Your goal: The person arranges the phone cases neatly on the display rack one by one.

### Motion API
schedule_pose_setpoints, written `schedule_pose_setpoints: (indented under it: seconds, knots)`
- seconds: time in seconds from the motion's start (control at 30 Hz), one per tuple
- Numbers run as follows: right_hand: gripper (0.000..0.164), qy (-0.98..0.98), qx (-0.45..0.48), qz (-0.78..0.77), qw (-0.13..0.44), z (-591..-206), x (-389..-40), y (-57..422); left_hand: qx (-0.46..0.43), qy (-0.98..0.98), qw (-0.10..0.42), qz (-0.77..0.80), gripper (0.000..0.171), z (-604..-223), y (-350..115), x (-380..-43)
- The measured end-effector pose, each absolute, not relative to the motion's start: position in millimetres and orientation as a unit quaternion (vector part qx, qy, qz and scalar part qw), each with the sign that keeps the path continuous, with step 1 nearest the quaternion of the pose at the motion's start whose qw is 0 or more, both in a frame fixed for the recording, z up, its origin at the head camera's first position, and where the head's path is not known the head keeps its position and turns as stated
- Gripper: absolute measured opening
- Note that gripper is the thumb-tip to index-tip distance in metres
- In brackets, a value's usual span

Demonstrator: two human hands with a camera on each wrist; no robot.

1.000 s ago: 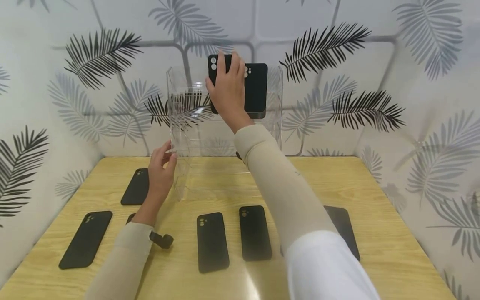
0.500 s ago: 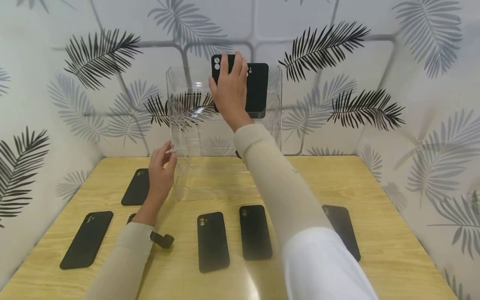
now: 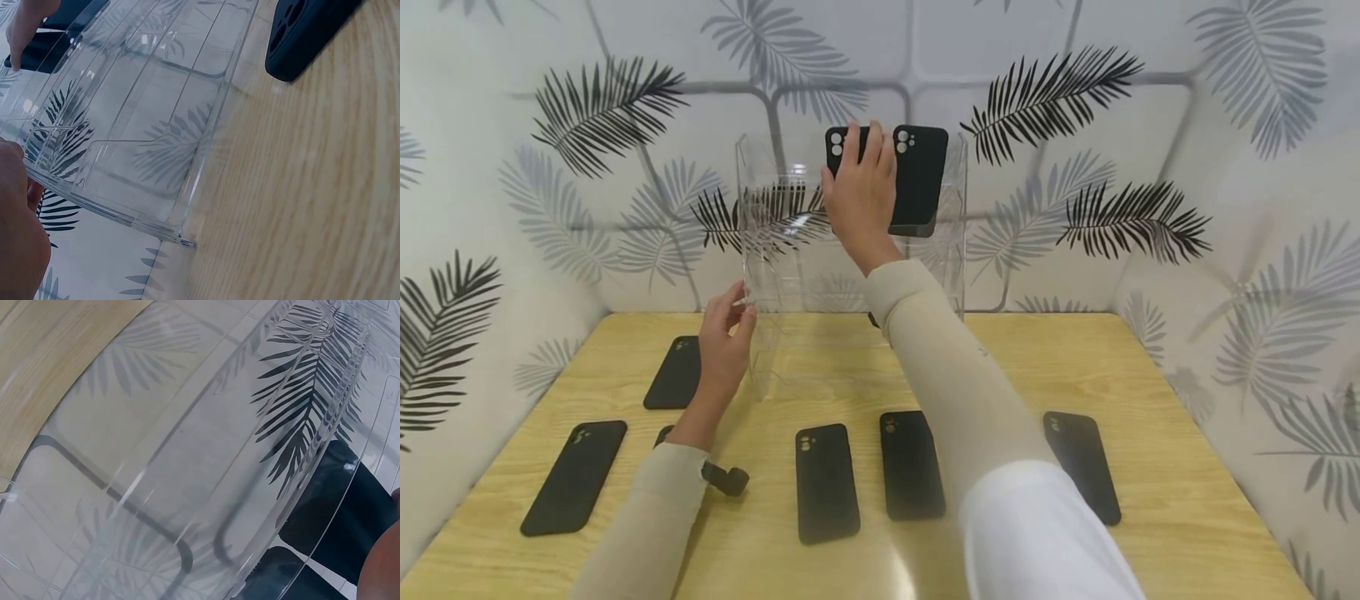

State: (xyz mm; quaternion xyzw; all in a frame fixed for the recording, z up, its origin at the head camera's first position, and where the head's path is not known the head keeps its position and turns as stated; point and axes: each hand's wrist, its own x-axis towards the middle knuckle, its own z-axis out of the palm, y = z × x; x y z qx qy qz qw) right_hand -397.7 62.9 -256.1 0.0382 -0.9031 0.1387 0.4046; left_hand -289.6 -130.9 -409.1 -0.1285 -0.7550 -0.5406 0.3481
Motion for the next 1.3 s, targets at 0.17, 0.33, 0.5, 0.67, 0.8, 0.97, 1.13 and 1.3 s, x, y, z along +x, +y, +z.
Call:
schedule_pose_setpoints:
  seconds: [0.17, 0.33, 0.5, 0.67, 0.8, 0.97, 1.13, 1.3]
  knots:
    - [0.074, -0.908, 0.021, 0.106, 0.405, -258, -397, 62, -0.132, -0.754, 0.35, -0.54, 0.039, -401, -131, -281]
    - [0.074, -0.906, 0.033, 0.1, 0.409, -258, -395, 64, -0.134, -0.75, 0.354, -0.542, 0.039, -401, -133, -281]
    - [0.068, -0.903, 0.055, 0.127, 0.406, -260, -384, 70, -0.133, -0.749, 0.353, -0.544, 0.039, -400, -133, -281]
    - [0.063, -0.902, 0.073, 0.172, 0.389, -266, -367, 87, -0.132, -0.747, 0.347, -0.552, 0.04, -409, -134, -291]
    - [0.063, -0.904, 0.086, 0.203, 0.365, -275, -350, 110, -0.135, -0.743, 0.339, -0.56, 0.042, -424, -139, -304]
    - [0.065, -0.913, 0.089, 0.21, 0.337, -291, -331, 141, -0.137, -0.742, 0.335, -0.565, 0.041, -428, -143, -308]
    - [0.064, -0.918, 0.108, 0.214, 0.318, -316, -305, 179, -0.135, -0.75, 0.326, -0.559, 0.041, -427, -143, -308]
    - [0.059, -0.925, 0.115, 0.201, 0.303, -346, -278, 222, -0.128, -0.762, 0.314, -0.552, 0.043, -427, -143, -307]
